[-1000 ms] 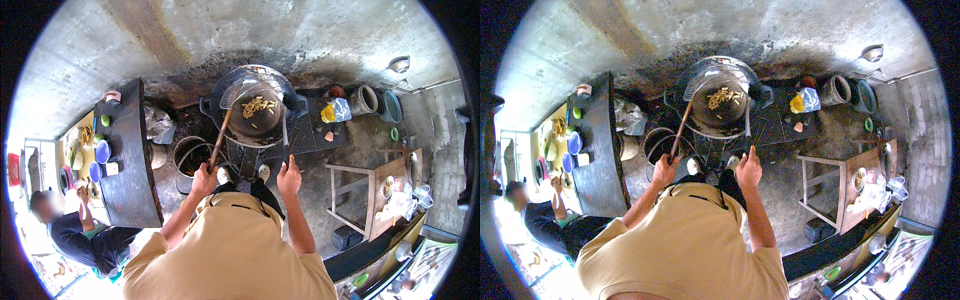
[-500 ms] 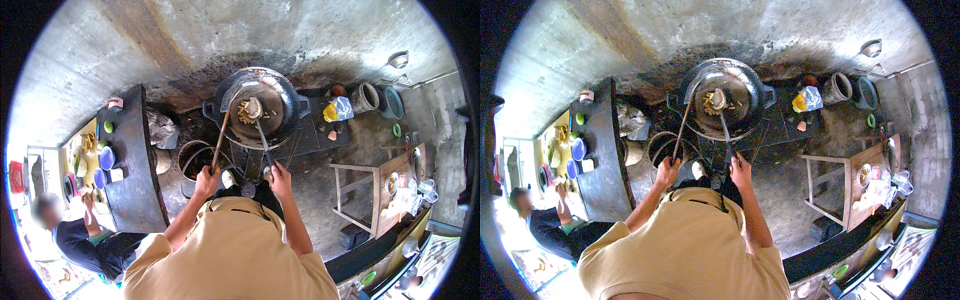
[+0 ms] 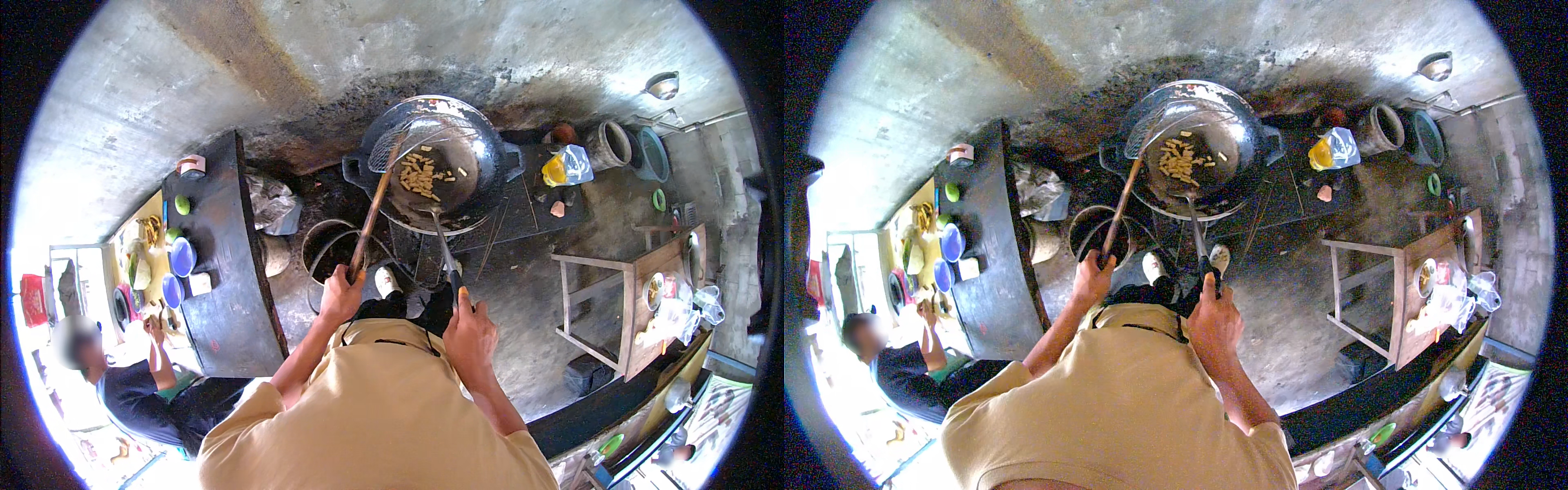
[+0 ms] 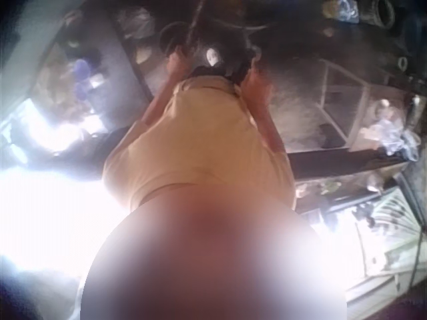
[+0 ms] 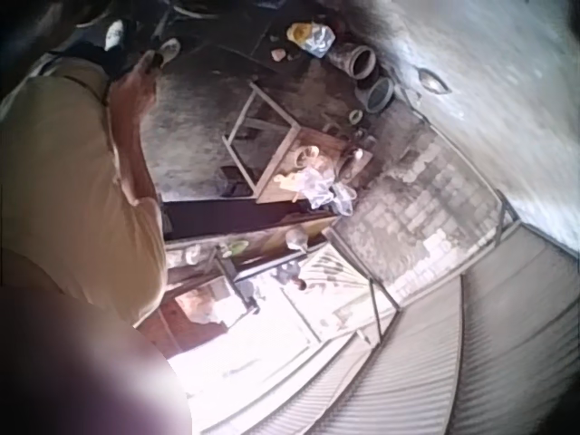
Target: The person transfers sliced food items from a plate into a wok and stirs them continuously with a spatula and a strainer. The person uses both tools to keep the food moving in the hot oil.
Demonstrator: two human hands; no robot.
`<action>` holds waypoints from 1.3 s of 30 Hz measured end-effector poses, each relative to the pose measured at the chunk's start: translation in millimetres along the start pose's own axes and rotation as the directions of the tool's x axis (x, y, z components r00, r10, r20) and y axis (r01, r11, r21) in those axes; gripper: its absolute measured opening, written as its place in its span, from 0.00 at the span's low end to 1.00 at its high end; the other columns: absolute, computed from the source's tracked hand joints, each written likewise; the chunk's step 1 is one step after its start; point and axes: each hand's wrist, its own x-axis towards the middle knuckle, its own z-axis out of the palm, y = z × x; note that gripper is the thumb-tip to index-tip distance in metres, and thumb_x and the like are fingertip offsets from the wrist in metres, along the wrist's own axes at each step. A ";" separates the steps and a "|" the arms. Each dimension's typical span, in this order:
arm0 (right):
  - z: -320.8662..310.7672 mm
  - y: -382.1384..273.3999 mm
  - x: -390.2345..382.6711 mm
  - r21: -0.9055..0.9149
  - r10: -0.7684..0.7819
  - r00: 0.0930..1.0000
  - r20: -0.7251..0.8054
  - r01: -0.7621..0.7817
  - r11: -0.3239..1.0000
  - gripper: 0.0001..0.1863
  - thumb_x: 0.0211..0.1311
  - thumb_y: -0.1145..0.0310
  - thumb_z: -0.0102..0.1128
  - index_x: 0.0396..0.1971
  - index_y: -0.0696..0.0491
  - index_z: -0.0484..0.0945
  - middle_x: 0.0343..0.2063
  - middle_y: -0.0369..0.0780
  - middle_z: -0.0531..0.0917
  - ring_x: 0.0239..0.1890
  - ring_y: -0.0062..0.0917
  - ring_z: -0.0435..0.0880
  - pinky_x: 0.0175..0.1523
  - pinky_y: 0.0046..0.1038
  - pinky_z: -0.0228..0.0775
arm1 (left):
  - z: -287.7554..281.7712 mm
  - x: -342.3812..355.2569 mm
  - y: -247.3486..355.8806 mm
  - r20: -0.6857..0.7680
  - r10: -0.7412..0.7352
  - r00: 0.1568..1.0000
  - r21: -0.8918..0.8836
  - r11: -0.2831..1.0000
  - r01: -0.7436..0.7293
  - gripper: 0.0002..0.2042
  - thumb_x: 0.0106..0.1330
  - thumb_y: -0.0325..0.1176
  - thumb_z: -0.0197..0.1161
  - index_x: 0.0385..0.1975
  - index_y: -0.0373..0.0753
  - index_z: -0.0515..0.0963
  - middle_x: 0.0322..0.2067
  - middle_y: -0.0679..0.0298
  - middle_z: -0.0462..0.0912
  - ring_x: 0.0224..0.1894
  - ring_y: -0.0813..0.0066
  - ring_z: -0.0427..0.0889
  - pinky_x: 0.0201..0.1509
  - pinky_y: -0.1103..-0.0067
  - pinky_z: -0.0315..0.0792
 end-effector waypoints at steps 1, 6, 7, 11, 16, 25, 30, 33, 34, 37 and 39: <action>2.7 -5.5 1.5 -0.014 0.031 0.999 0.033 -0.030 0.999 0.24 0.64 0.68 0.59 0.61 0.50 0.73 0.34 0.48 0.77 0.28 0.44 0.83 0.31 0.43 0.75 | -0.9 2.2 -1.5 0.009 0.004 1.000 0.017 1.000 -0.004 0.23 0.67 0.47 0.61 0.43 0.29 0.74 0.34 0.35 0.82 0.42 0.34 0.82 0.45 0.54 0.75; 45.2 -22.0 50.4 -0.083 0.158 0.987 0.022 -0.156 0.984 0.27 0.64 0.67 0.59 0.64 0.48 0.70 0.36 0.48 0.77 0.32 0.46 0.85 0.35 0.45 0.78 | 12.5 14.7 -4.7 0.065 0.035 0.997 0.021 0.999 -0.037 0.22 0.68 0.46 0.61 0.43 0.28 0.75 0.36 0.35 0.82 0.44 0.35 0.81 0.47 0.55 0.74; 52.1 -21.5 64.3 -0.072 0.147 0.989 -0.019 -0.148 0.986 0.28 0.63 0.67 0.60 0.64 0.49 0.69 0.40 0.50 0.77 0.33 0.47 0.85 0.35 0.45 0.79 | 15.8 19.1 -3.4 0.084 0.030 0.996 0.029 0.999 -0.033 0.22 0.68 0.47 0.61 0.43 0.28 0.75 0.36 0.36 0.82 0.45 0.35 0.81 0.47 0.55 0.74; 51.5 -23.5 77.2 -0.003 0.182 0.982 -0.048 -0.182 0.983 0.27 0.64 0.66 0.59 0.63 0.52 0.69 0.45 0.55 0.78 0.35 0.49 0.86 0.34 0.45 0.80 | 19.7 31.6 5.7 0.169 0.079 0.983 0.006 0.997 -0.081 0.23 0.68 0.48 0.61 0.41 0.27 0.76 0.38 0.36 0.82 0.45 0.36 0.81 0.48 0.56 0.74; 19.0 -41.2 34.6 0.112 0.152 0.988 0.004 -0.151 0.982 0.26 0.64 0.64 0.57 0.62 0.53 0.70 0.37 0.53 0.81 0.31 0.49 0.86 0.33 0.47 0.80 | 5.8 29.9 14.1 0.140 0.115 0.983 -0.032 0.993 -0.112 0.21 0.67 0.47 0.62 0.39 0.29 0.77 0.32 0.37 0.81 0.42 0.37 0.82 0.44 0.57 0.73; 40.8 -91.2 105.8 0.084 0.194 0.978 0.071 -0.200 0.976 0.30 0.61 0.67 0.58 0.63 0.62 0.66 0.35 0.53 0.81 0.31 0.49 0.86 0.34 0.44 0.81 | -20.5 32.5 23.4 0.036 0.156 0.987 -0.037 0.987 -0.154 0.21 0.68 0.46 0.62 0.32 0.28 0.75 0.25 0.41 0.79 0.32 0.43 0.82 0.37 0.60 0.73; 29.8 -86.0 118.7 0.133 0.263 0.965 -0.001 -0.261 0.956 0.27 0.62 0.69 0.58 0.59 0.66 0.71 0.37 0.57 0.82 0.35 0.49 0.87 0.38 0.44 0.81 | -26.1 26.5 14.7 -0.041 0.166 0.985 -0.049 0.985 -0.168 0.21 0.67 0.46 0.62 0.33 0.28 0.76 0.26 0.39 0.80 0.35 0.41 0.83 0.40 0.60 0.73; 30.2 -90.8 115.8 0.094 0.237 0.971 0.038 -0.240 0.966 0.37 0.55 0.63 0.65 0.62 0.67 0.64 0.35 0.53 0.82 0.35 0.45 0.88 0.39 0.42 0.83 | -26.5 26.6 13.2 -0.031 0.134 0.990 -0.069 0.988 -0.136 0.21 0.67 0.46 0.62 0.36 0.27 0.77 0.29 0.38 0.81 0.37 0.40 0.84 0.41 0.60 0.74; 32.7 -94.3 117.5 0.118 0.237 0.970 0.053 -0.242 0.963 0.35 0.55 0.64 0.64 0.61 0.67 0.65 0.35 0.53 0.83 0.36 0.46 0.88 0.40 0.42 0.83 | -26.9 28.5 13.3 -0.006 0.113 0.994 -0.055 0.992 -0.113 0.22 0.67 0.47 0.62 0.36 0.27 0.77 0.29 0.38 0.81 0.37 0.39 0.83 0.41 0.60 0.74; 39.1 -98.7 132.1 0.190 0.235 0.970 -0.059 -0.220 0.957 0.22 0.66 0.66 0.56 0.55 0.63 0.74 0.31 0.54 0.84 0.34 0.49 0.87 0.37 0.46 0.80 | -24.9 33.1 14.7 0.034 0.077 0.996 -0.041 0.996 -0.076 0.22 0.67 0.47 0.63 0.38 0.27 0.77 0.30 0.37 0.81 0.39 0.38 0.83 0.42 0.60 0.74; 38.4 -92.7 146.3 0.198 0.227 0.970 -0.087 -0.207 0.958 0.15 0.68 0.66 0.55 0.47 0.61 0.75 0.31 0.54 0.83 0.33 0.49 0.87 0.36 0.47 0.80 | -22.4 32.9 12.5 0.018 0.090 0.996 -0.033 0.995 -0.089 0.23 0.67 0.47 0.62 0.38 0.26 0.76 0.30 0.37 0.81 0.39 0.37 0.83 0.42 0.59 0.74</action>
